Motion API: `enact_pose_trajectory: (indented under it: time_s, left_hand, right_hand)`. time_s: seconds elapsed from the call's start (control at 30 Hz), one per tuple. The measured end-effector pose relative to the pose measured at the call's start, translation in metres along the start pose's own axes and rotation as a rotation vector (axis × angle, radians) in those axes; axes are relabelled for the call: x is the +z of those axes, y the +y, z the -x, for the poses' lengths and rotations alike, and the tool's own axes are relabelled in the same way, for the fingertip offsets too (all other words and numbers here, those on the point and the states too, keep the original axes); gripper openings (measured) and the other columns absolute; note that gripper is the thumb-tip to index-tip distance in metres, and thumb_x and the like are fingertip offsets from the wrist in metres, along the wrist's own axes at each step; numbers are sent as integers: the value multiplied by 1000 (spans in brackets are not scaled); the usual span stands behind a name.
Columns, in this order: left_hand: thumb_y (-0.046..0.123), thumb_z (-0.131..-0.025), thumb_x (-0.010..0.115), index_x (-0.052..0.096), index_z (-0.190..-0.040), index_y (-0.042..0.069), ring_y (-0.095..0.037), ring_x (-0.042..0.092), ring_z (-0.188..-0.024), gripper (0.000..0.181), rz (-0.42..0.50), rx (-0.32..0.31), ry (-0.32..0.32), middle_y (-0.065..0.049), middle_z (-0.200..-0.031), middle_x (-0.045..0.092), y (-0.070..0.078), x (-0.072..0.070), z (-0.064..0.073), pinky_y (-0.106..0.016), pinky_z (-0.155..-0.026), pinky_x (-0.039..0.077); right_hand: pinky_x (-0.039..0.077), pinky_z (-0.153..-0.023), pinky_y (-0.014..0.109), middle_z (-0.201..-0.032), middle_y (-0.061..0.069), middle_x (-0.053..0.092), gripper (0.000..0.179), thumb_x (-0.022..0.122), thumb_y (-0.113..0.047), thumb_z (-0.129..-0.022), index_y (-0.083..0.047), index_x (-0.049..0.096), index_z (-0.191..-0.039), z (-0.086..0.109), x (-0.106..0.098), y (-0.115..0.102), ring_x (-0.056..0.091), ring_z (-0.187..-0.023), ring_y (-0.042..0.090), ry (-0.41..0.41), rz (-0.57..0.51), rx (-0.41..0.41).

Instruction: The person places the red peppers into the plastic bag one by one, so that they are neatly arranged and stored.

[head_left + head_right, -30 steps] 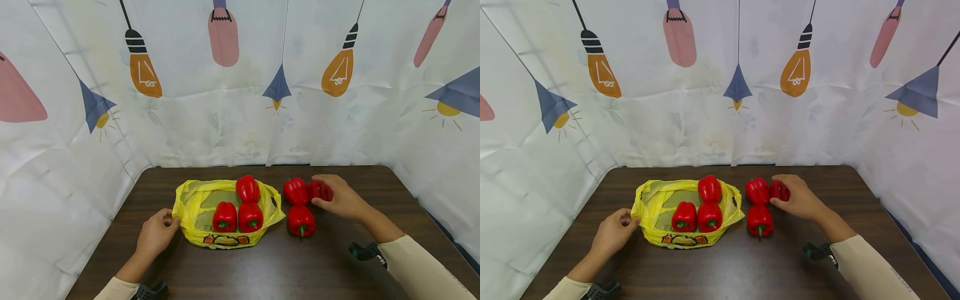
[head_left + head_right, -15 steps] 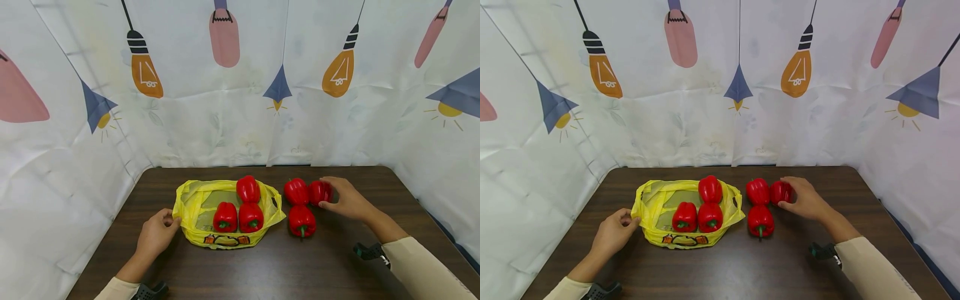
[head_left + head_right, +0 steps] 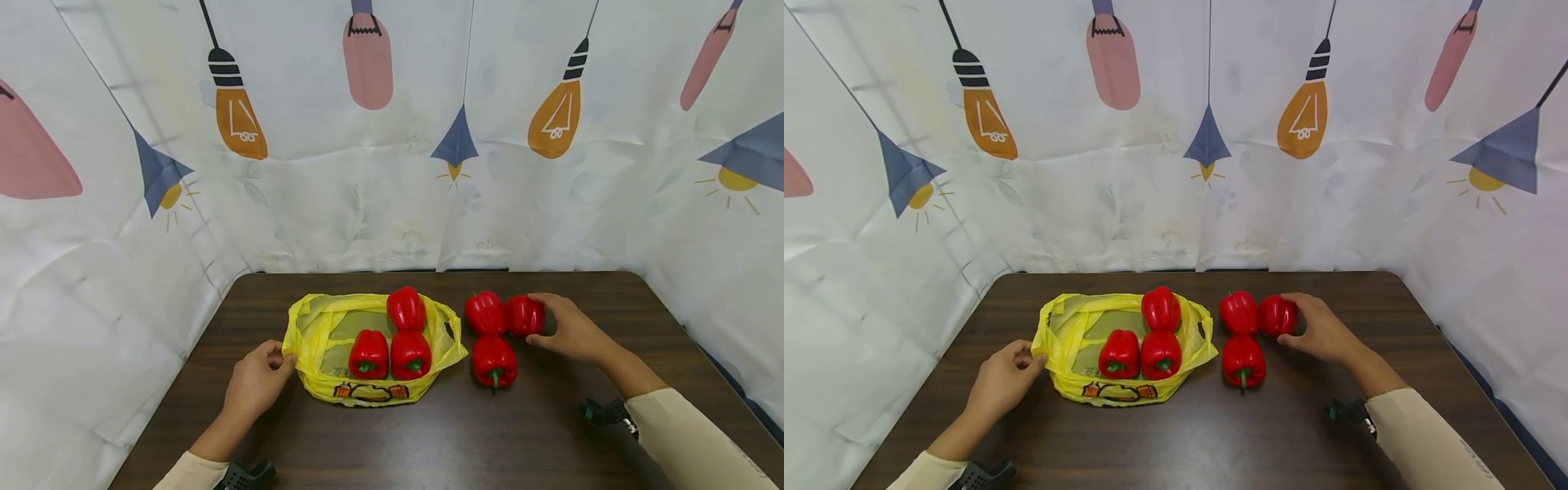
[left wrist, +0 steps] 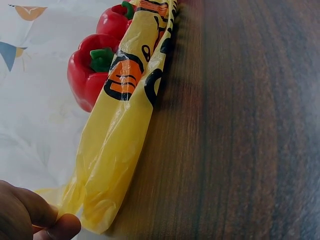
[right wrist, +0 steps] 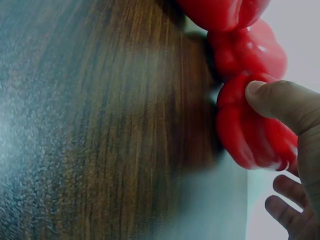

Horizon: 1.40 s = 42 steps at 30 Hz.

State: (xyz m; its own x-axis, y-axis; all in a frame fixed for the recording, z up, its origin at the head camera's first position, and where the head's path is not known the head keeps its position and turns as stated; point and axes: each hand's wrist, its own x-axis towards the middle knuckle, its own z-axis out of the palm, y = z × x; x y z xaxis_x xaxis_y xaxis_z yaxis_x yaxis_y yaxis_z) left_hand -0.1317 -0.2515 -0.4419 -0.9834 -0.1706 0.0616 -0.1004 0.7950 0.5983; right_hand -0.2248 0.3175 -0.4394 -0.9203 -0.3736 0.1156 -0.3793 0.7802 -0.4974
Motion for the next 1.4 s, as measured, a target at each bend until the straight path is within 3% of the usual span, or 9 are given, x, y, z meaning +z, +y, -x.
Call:
enact_pose_trajectory:
  time_s: [0.3,0.6,0.8,1.1,1.4]
  left_hand:
    - [26,-97,69,67,-120,1,-15,61,-67,34,7,-5,-5,-5,-92,76,2,-1,-1,-35,-59,46]
    - [30,-100,66,64,-124,1,-16,61,-69,38,4,10,-5,-5,-93,76,3,-2,-1,-36,-61,46]
    - [35,-103,61,64,-124,3,-17,61,-71,39,14,19,9,-6,-97,75,2,-3,-2,-36,-62,46]
    - [27,-102,62,66,-118,5,-18,50,-56,28,42,40,31,0,-79,70,2,-1,-1,-33,-54,40]
    - [24,-101,62,67,-117,4,-17,49,-55,26,43,41,38,0,-80,71,-1,2,0,-31,-52,39]
  right_hand:
    - [43,-99,66,-149,28,43,87,86,-28,-84,4,40,-150,-1,1,2,45,-131,48,-5,-2,15]
    - [51,-91,58,-143,26,48,82,87,-21,-82,4,43,-148,-1,2,2,56,-116,39,43,7,19]
    - [52,-90,57,-141,25,49,81,87,-22,-82,3,45,-146,2,-3,1,57,-114,39,67,5,30]
    - [51,-89,58,-141,23,49,82,87,-24,-83,1,44,-148,3,-16,-7,56,-113,38,101,17,27]
    - [53,-86,57,-138,22,52,81,87,-22,-83,0,45,-148,-2,-27,-18,57,-111,38,125,26,-18]
